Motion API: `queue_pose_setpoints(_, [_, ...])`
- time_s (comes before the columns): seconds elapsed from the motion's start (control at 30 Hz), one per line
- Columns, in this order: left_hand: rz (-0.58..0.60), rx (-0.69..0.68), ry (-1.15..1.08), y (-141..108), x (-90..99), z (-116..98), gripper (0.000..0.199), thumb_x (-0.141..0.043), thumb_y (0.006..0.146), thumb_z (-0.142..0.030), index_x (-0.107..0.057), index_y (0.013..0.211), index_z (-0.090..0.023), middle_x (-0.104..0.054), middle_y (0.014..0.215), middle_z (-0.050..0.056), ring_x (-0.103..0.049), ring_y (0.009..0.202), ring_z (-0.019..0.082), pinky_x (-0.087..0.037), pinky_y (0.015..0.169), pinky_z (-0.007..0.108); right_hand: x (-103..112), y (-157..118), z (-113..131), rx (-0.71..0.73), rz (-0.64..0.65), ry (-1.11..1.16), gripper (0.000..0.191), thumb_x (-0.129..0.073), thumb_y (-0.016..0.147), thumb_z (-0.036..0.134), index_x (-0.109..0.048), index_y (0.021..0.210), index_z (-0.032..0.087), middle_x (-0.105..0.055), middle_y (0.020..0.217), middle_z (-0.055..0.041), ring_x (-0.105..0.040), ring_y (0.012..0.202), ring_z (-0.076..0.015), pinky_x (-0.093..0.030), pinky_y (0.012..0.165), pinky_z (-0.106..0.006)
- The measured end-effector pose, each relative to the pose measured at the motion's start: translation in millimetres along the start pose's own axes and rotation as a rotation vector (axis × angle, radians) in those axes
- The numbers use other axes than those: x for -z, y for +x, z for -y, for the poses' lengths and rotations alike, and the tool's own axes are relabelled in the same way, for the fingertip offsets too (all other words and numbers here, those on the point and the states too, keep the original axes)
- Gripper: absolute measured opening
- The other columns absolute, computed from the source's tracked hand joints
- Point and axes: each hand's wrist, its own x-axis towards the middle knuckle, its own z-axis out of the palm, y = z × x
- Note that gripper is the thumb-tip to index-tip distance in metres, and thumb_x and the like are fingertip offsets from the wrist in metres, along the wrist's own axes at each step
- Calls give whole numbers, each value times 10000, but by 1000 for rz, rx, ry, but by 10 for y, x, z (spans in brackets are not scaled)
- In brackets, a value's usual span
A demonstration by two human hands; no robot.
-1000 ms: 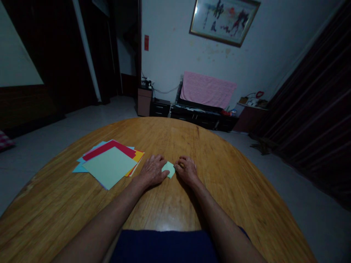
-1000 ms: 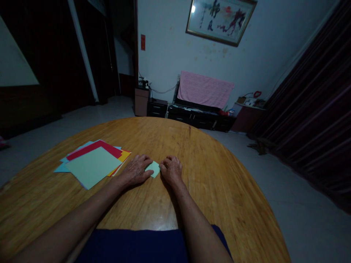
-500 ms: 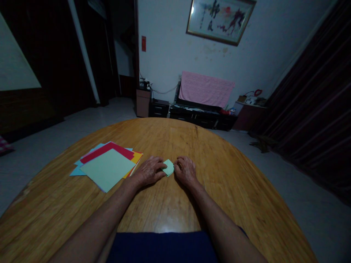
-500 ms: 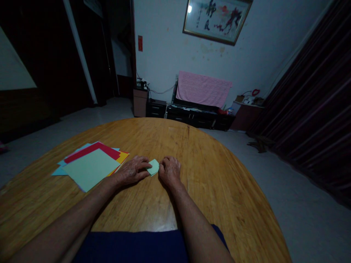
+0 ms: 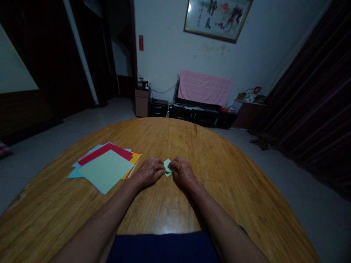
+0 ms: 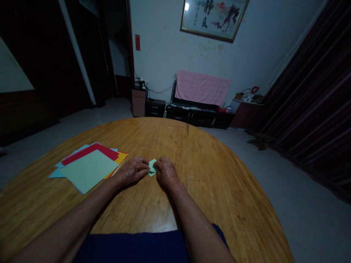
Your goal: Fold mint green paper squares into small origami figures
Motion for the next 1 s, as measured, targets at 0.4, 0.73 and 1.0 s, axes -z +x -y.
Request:
queue_pose_setpoints(0.4, [-13, 77, -52, 21, -8, -54, 201, -495, 870, -241, -679, 823, -174, -634, 879, 51, -581, 834, 154, -446, 756, 263, 250, 29, 55, 17, 204, 82, 144, -545, 804, 160, -670, 735, 159, -587, 771, -32, -505, 735, -130, -357, 676, -249])
queue_pose_setpoints(0.73, [-3, 239, -21, 22, -28, -50, 250, -494, 850, -174, -673, 1019, -214, -685, 937, 39, -608, 907, 159, -447, 829, 265, 238, 40, 10, -13, 205, 112, 199, -499, 854, 188, -674, 759, 178, -643, 759, -23, -533, 695, -116, -343, 640, -226])
queue_pose_setpoints(1.0, [-63, 364, -70, 36, -5, -115, 307, -517, 842, -196, -657, 1115, -189, -707, 1025, 63, -633, 940, 183, -458, 847, 284, 168, 45, 50, -69, 142, 97, 166, -500, 847, 185, -641, 759, 173, -627, 717, -18, -525, 667, -120, -330, 609, -228])
